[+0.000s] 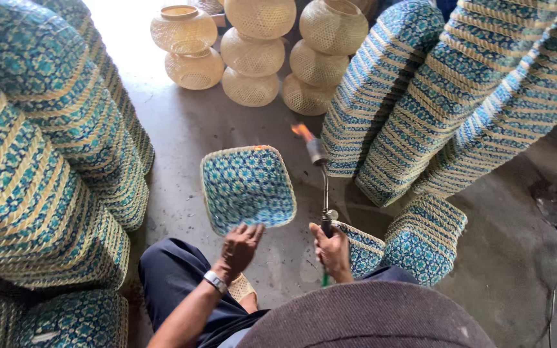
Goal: The person sits on the floor and uses a handheld blowtorch to apply flame to the surface of woven baskets. They rotate each basket to treat all sides, then place it back into a stack and pick up the next one.
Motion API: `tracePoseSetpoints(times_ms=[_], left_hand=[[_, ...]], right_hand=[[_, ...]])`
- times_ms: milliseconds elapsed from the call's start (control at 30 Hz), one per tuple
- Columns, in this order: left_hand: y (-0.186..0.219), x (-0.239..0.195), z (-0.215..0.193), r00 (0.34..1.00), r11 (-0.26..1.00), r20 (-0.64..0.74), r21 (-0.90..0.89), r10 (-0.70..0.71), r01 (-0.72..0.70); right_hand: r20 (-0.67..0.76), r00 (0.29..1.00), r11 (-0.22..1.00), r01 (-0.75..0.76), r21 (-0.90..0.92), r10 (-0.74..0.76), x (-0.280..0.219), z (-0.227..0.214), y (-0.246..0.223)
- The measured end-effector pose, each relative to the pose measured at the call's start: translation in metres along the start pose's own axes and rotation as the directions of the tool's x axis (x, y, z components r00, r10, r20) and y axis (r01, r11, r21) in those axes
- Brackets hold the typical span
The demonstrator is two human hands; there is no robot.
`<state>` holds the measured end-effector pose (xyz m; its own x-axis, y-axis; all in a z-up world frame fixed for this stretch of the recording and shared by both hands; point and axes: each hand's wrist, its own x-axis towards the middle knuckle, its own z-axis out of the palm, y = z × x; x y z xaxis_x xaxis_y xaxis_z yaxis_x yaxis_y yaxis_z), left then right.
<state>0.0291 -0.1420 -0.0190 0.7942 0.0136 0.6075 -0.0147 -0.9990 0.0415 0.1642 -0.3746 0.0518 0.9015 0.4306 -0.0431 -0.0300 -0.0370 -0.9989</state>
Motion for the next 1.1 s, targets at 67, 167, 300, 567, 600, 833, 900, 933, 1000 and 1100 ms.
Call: tracePoseSetpoints(times_ms=[67, 167, 300, 567, 600, 833, 900, 933, 1000, 1100], left_hand=[[0.019, 0.003, 0.002, 0.998, 0.997, -0.061, -0.073, -0.005, 0.001], [0.044, 0.007, -0.003, 0.998, 0.988, -0.059, -0.153, -0.003, -0.006], [0.071, 0.021, -0.018, 0.998, 0.962, -0.047, -0.269, -0.052, 0.037], [0.020, 0.038, -0.072, 0.825, 0.941, -0.511, -0.331, -0.240, 0.069], [0.003, 0.037, -0.076, 0.878, 0.928, -0.347, -0.294, -0.329, 0.231], [-0.050, 0.022, -0.063, 0.480, -0.027, 0.864, -0.489, -0.150, 0.872], [-0.042, 0.014, -0.054, 0.479, -0.020, 0.868, -0.486, -0.130, 0.874], [-0.038, 0.012, -0.048, 0.485, -0.018, 0.866, -0.490, -0.121, 0.871], [-0.034, 0.005, -0.039, 0.470, -0.105, 0.871, -0.486, -0.144, 0.868], [-0.035, -0.004, -0.025, 0.469, -0.258, 0.860, -0.508, -0.200, 0.822]], right_hand=[[-0.123, 0.992, 1.000, -0.026, 0.000, 0.026, 0.006, 0.011, 0.013], [-0.177, 0.980, 0.996, -0.081, 0.040, 0.086, 0.014, 0.018, 0.028], [-0.266, 0.960, 0.975, 0.033, -0.220, -0.092, 0.032, 0.016, 0.045], [-0.171, 0.969, 0.925, 0.106, -0.365, -0.178, 0.059, -0.054, 0.016], [-0.131, 0.972, 0.909, 0.126, -0.398, -0.192, 0.056, -0.062, 0.007], [0.018, 0.987, 0.871, 0.150, -0.467, -0.161, 0.041, -0.064, -0.043], [0.035, 0.982, 0.858, 0.179, -0.482, -0.185, 0.037, -0.057, -0.046], [0.031, 0.987, 0.871, 0.154, -0.467, -0.158, 0.037, -0.054, -0.047], [0.008, 0.994, 0.886, 0.102, -0.452, -0.110, 0.036, -0.050, -0.048], [-0.010, 0.998, 0.894, 0.057, -0.445, -0.069, 0.032, -0.055, -0.045]])
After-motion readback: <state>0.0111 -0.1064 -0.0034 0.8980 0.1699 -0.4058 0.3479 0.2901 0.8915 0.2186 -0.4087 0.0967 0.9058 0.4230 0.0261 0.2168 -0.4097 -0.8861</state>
